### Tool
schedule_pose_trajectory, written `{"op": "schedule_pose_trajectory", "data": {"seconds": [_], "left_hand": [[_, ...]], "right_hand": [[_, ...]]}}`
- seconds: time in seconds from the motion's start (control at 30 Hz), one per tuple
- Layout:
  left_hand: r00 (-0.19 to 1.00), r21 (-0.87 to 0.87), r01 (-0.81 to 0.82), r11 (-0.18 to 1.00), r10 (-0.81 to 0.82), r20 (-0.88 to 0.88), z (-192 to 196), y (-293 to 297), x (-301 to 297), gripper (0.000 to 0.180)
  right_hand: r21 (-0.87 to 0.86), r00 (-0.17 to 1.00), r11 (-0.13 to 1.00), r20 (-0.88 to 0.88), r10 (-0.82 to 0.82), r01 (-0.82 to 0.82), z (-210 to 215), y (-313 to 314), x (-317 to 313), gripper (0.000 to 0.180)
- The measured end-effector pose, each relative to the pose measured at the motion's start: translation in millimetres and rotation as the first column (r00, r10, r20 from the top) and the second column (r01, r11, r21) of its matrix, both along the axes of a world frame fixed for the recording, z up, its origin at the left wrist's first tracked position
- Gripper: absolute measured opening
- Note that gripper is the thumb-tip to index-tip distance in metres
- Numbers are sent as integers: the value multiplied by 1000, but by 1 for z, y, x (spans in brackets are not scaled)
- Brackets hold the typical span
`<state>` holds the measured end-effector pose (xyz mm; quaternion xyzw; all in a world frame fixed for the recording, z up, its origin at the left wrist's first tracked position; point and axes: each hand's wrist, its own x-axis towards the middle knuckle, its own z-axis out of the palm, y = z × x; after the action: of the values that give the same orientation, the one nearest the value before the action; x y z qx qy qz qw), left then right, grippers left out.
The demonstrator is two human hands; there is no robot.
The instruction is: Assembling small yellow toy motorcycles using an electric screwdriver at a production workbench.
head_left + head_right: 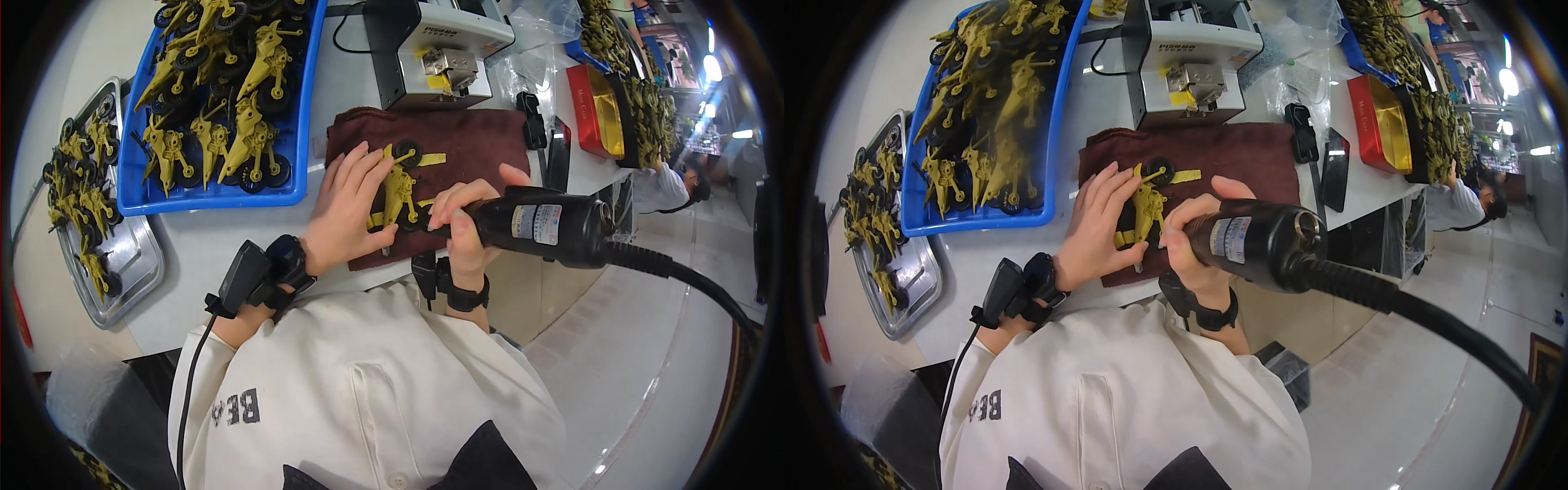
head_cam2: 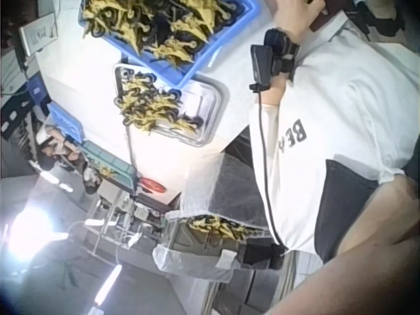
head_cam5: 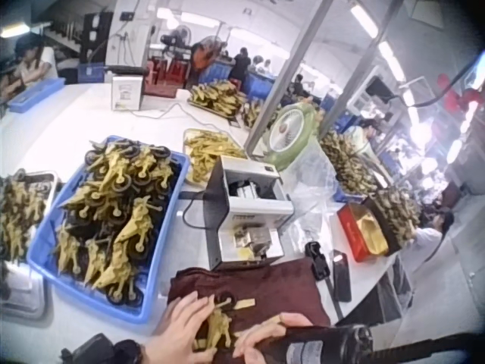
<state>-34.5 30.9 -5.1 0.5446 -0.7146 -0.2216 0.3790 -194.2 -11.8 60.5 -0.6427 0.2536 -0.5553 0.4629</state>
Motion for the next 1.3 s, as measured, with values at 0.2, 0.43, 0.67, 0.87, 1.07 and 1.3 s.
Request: {"op": "schedule_pose_trajectory", "data": {"seconds": [0.2, 0.43, 0.67, 0.87, 1.07, 1.3], "left_hand": [[1000, 2, 3, 1000, -3, 5, 2, 0, -1, 82], [1000, -17, -4, 1000, 4, 9, 4, 0, -3, 83], [999, -22, 4, 1000, -3, 55, 4, 0, -4, 84], [999, -5, 12, 1000, -12, 39, 6, 2, -6, 85], [999, -12, 9, 1000, -8, 39, 4, 3, -5, 84], [998, -19, 14, 1000, -13, 68, 3, 2, -4, 83]], "right_hand": [[-70, 988, 997, -153, -23, 13, -5, -1, -1, 58], [-25, 998, 999, -58, -34, 33, -6, -1, 0, 56], [121, 989, 984, 54, -134, 127, 5, -5, 1, 59], [174, 959, 984, 272, -77, 30, 3, -9, -5, 64], [172, 957, 984, 274, -97, 50, 0, -11, -5, 65], [-51, 953, 995, 297, -63, 82, -14, 10, -7, 66]]}}
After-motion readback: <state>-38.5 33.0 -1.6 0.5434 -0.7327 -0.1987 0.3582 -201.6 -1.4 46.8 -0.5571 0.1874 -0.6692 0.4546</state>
